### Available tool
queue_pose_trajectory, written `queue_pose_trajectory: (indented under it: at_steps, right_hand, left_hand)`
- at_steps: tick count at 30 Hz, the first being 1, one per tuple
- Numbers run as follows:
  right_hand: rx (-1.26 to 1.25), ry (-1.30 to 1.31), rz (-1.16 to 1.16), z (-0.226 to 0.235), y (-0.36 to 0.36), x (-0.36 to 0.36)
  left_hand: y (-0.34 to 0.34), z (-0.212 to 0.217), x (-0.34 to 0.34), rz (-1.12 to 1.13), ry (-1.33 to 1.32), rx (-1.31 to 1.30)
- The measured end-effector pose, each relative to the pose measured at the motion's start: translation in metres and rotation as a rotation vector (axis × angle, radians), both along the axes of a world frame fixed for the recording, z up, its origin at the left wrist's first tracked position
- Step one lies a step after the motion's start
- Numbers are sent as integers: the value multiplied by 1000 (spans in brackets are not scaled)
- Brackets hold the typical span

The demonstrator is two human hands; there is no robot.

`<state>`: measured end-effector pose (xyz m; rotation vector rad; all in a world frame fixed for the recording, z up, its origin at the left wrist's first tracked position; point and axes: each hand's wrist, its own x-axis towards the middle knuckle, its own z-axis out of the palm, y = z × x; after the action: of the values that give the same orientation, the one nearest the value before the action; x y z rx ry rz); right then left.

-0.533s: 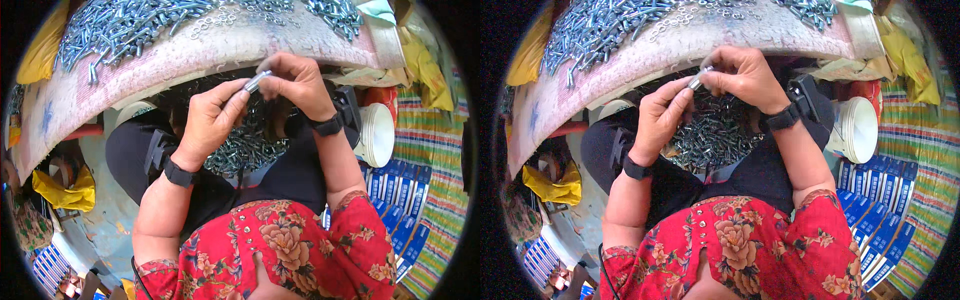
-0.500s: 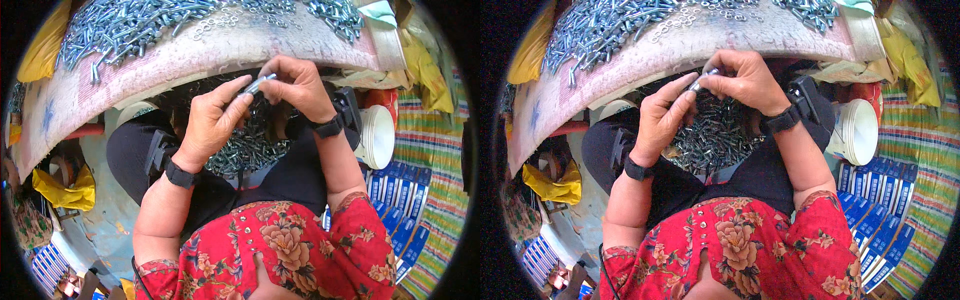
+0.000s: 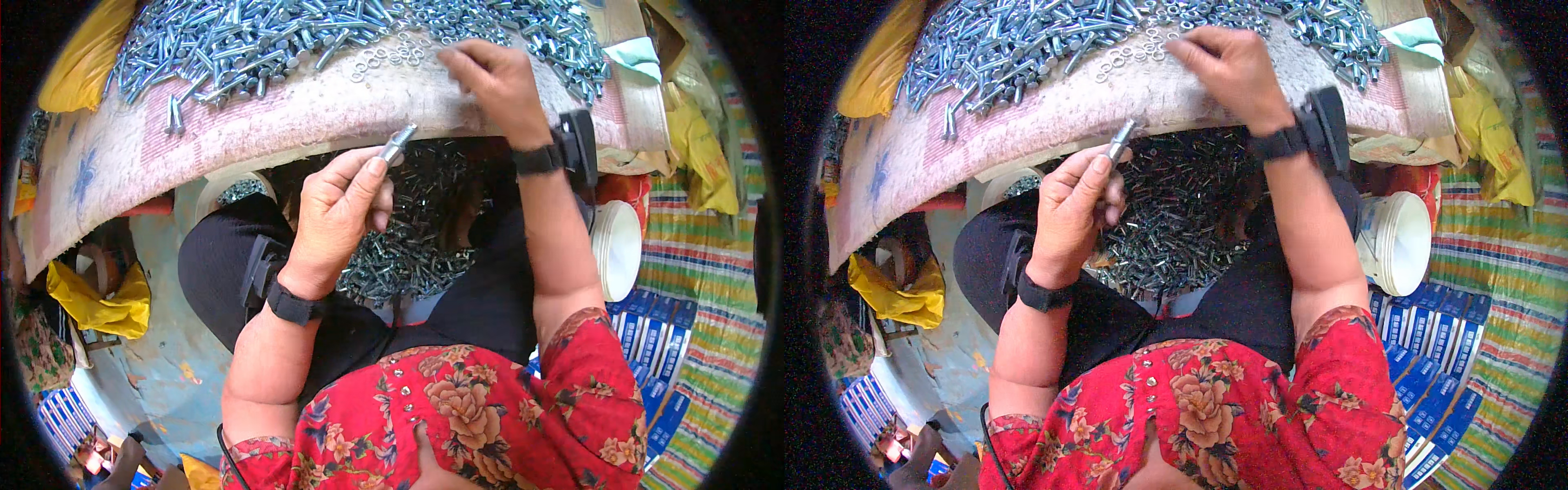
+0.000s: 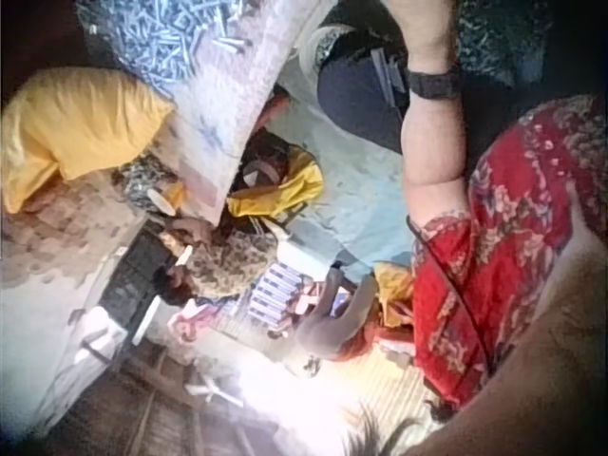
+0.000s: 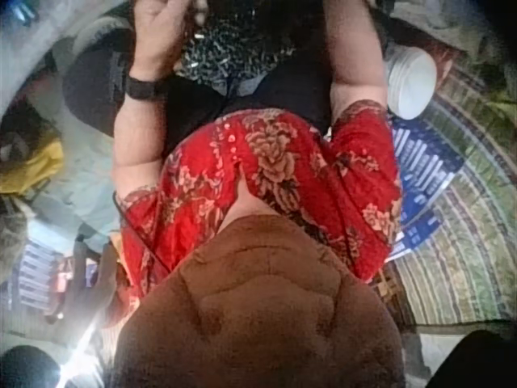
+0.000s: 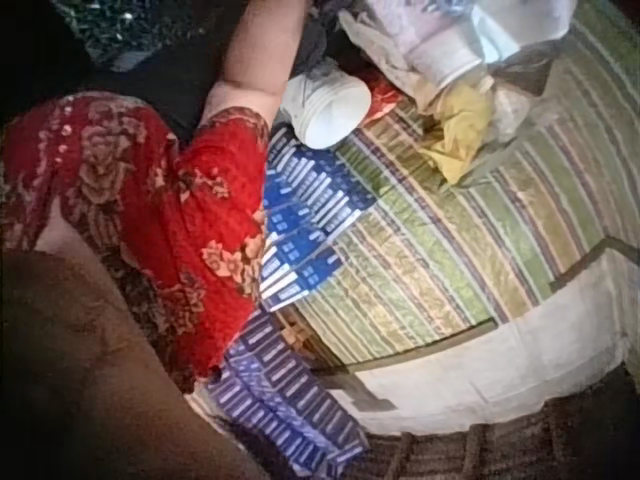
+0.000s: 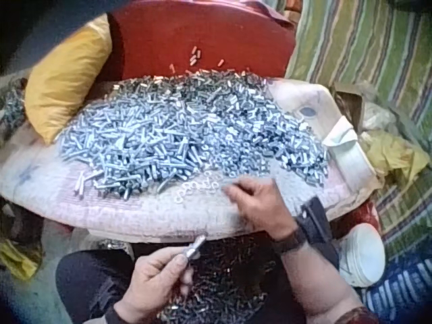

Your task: The person is manually assembling bolts by putting washers and nuts onto long metal bolts.

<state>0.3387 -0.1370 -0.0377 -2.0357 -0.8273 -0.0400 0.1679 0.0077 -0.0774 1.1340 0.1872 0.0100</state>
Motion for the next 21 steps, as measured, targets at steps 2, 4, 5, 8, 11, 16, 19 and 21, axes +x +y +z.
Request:
queue_pose_trajectory:
  at_steps: [2,4,5,8,11,16,19,21]
  right_hand:
    - [-41,-237,-11,-15,0,38]
    - [-82,-471,-21,-26,4,56]
    - [-218,-566,2,-29,6,62]
    - [-397,-645,-4,-35,16,63]
    - [-403,-679,-36,-35,13,55]
    - [-385,-623,65,-27,-25,13]
    - [-361,-584,103,-21,-47,4]
    - [-340,-583,148,-17,-59,5]
  left_hand:
    - [0,0,2,18,1,-51]
    - [-1,3,1,18,46,-71]
    - [0,4,1,18,44,-74]
    - [2,3,0,24,69,-95]
    - [2,5,2,21,86,-117]
    - [1,5,1,33,125,-113]
    - [-2,2,3,12,122,-107]
    - [-4,1,2,17,128,-85]
